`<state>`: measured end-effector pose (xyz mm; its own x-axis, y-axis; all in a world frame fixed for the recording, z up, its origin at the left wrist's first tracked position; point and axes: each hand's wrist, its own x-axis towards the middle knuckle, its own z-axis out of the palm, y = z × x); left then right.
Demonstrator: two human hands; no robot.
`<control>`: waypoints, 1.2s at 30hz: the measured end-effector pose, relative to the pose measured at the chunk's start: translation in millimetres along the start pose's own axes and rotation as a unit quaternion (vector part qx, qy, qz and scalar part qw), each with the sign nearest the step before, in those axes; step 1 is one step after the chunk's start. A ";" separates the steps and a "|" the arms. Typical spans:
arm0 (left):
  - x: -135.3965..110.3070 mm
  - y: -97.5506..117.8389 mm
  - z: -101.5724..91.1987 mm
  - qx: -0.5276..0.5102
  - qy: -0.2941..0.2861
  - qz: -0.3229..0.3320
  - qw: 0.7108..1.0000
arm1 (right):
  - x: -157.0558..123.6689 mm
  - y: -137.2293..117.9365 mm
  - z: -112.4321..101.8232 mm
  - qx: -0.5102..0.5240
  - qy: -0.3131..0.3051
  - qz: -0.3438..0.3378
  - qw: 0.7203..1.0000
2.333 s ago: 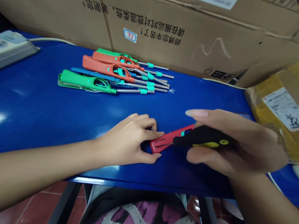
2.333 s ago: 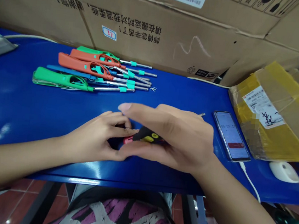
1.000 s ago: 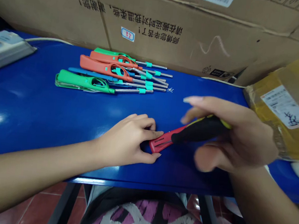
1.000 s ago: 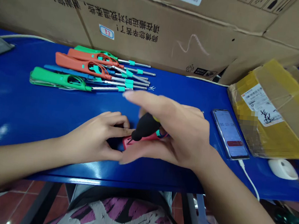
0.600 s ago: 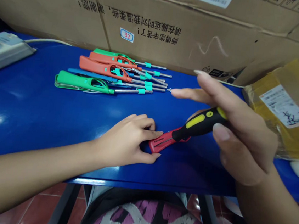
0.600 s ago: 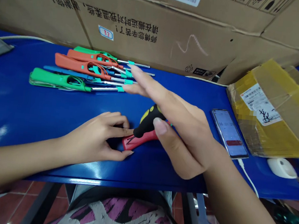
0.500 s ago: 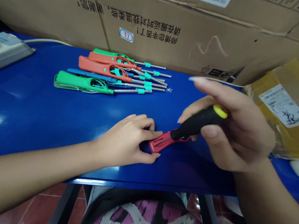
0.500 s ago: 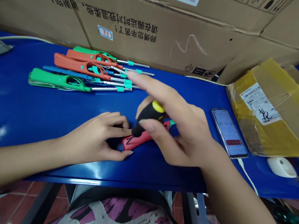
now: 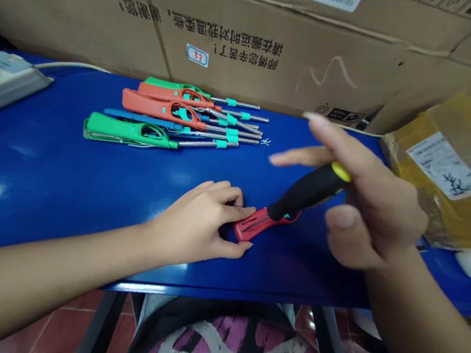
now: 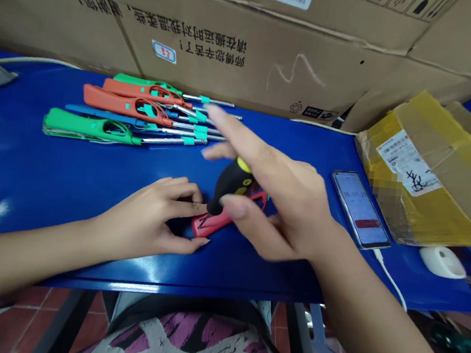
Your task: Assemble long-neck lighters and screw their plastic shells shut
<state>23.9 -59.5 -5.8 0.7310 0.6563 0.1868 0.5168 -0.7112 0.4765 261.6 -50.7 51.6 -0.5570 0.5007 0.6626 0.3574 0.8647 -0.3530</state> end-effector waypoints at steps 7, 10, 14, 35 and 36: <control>0.9 1.4 0.1 -0.004 -0.001 -0.009 1.000 | 5.8 -7.7 -3.5 -0.044 -0.066 -0.052 0.995; 1.1 1.6 0.7 -0.003 0.004 -0.006 1.000 | 5.4 -13.2 -1.5 0.033 -0.027 -0.009 0.999; 1.4 -0.2 2.0 -0.009 0.008 -0.005 1.000 | 5.5 -15.4 0.6 -0.024 -0.048 -0.048 0.997; 0.3 -0.7 3.3 -0.002 0.011 -0.001 1.000 | 5.7 -8.3 7.1 -0.069 0.008 -0.062 0.996; 0.4 -0.5 3.2 -0.003 0.009 0.000 1.000 | 6.0 -8.5 7.1 -0.070 -0.005 -0.055 0.996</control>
<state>25.4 -59.6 -8.7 0.7230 0.6606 0.2021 0.5141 -0.7099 0.4814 249.9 -54.7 54.0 -0.6061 0.4034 0.6855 0.3940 0.9010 -0.1818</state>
